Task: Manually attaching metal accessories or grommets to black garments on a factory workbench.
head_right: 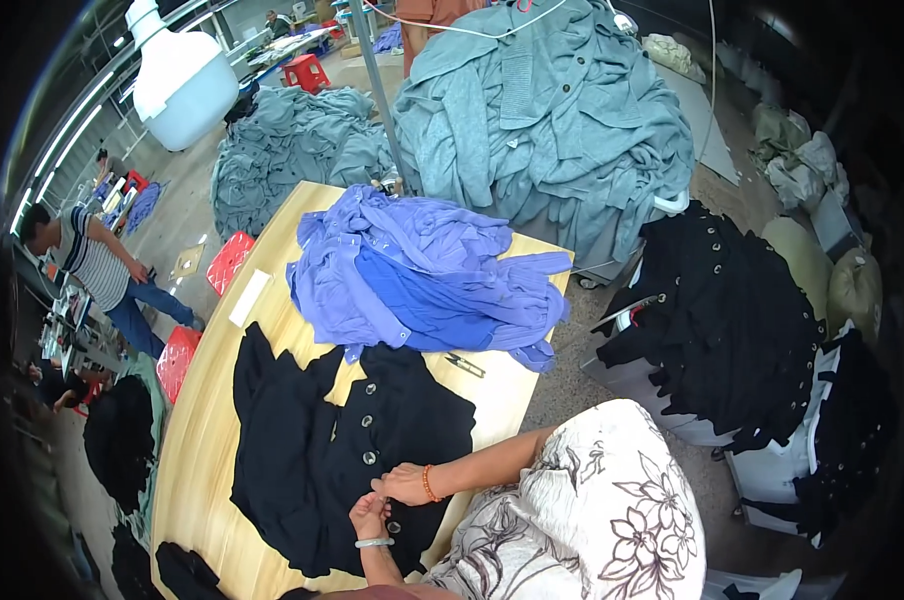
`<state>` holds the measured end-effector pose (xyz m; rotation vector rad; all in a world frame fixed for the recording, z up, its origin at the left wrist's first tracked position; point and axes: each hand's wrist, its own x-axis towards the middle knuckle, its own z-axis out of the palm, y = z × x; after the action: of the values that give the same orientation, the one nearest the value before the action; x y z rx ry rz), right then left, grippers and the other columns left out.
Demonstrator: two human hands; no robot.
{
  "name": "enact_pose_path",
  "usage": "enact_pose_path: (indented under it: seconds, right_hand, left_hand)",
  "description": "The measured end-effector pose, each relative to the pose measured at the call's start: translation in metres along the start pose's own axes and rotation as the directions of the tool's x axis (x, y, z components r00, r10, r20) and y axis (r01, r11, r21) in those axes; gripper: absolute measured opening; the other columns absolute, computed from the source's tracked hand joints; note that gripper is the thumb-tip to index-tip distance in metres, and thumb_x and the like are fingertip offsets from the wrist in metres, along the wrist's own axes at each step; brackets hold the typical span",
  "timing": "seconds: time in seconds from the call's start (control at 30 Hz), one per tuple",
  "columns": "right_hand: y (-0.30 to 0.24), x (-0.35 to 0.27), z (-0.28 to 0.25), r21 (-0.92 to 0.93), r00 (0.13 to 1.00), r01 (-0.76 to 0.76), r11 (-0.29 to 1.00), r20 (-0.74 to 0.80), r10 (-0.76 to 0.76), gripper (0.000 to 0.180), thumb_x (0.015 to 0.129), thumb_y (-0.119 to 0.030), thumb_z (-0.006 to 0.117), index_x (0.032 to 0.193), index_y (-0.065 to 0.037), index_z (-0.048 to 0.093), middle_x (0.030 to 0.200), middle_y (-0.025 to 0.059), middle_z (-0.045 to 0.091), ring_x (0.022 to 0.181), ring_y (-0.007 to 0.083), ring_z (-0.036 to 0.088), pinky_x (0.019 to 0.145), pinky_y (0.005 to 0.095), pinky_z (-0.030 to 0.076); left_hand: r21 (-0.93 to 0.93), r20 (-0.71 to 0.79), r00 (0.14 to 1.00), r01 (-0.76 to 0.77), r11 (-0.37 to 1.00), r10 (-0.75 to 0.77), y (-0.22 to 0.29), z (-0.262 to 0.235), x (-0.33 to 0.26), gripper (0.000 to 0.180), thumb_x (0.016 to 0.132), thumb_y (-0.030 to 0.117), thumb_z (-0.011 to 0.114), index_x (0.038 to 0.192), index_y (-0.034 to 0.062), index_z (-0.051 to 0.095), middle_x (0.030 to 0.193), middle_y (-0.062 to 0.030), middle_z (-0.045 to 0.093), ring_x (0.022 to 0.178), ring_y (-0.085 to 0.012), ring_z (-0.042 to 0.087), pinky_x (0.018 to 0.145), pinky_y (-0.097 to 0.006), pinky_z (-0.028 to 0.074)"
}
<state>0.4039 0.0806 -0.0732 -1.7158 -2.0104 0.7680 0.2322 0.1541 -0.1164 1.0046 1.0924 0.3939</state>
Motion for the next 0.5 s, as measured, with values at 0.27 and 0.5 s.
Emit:
enact_pose_path:
  seconds: [0.27, 0.5]
  right_hand:
    - [0.016, -0.002, 0.004, -0.063, 0.987, 0.153, 0.986, -0.038, -0.156, 0.016, 0.082, -0.011, 0.056, 0.090, 0.003, 0.055, 0.084, 0.0182, 0.058, 0.069, 0.0325, 0.065, 0.061, 0.0399, 0.053]
    - [0.013, 0.005, 0.005, -0.016, 0.992, 0.120, 0.993, 0.041, -0.119, 0.020, 0.081, -0.014, 0.060, 0.088, 0.006, 0.060, 0.090, 0.0201, 0.060, 0.074, 0.0327, 0.066, 0.064, 0.0408, 0.054]
  left_hand:
    - [0.000, 0.039, 0.998, 0.043, 0.999, -0.043, -0.003, -0.004, 0.005, 0.009, 0.084, -0.005, 0.066, 0.090, 0.0006, 0.066, 0.076, -0.0034, 0.065, 0.064, -0.0095, 0.059, 0.056, -0.020, 0.047]
    - [0.261, 0.100, 0.956, -0.291, 0.920, 0.275, -0.008, 0.005, -0.023, 0.032, 0.079, -0.008, 0.067, 0.110, -0.0062, 0.062, 0.096, -0.0076, 0.066, 0.086, -0.0149, 0.063, 0.078, -0.026, 0.052]
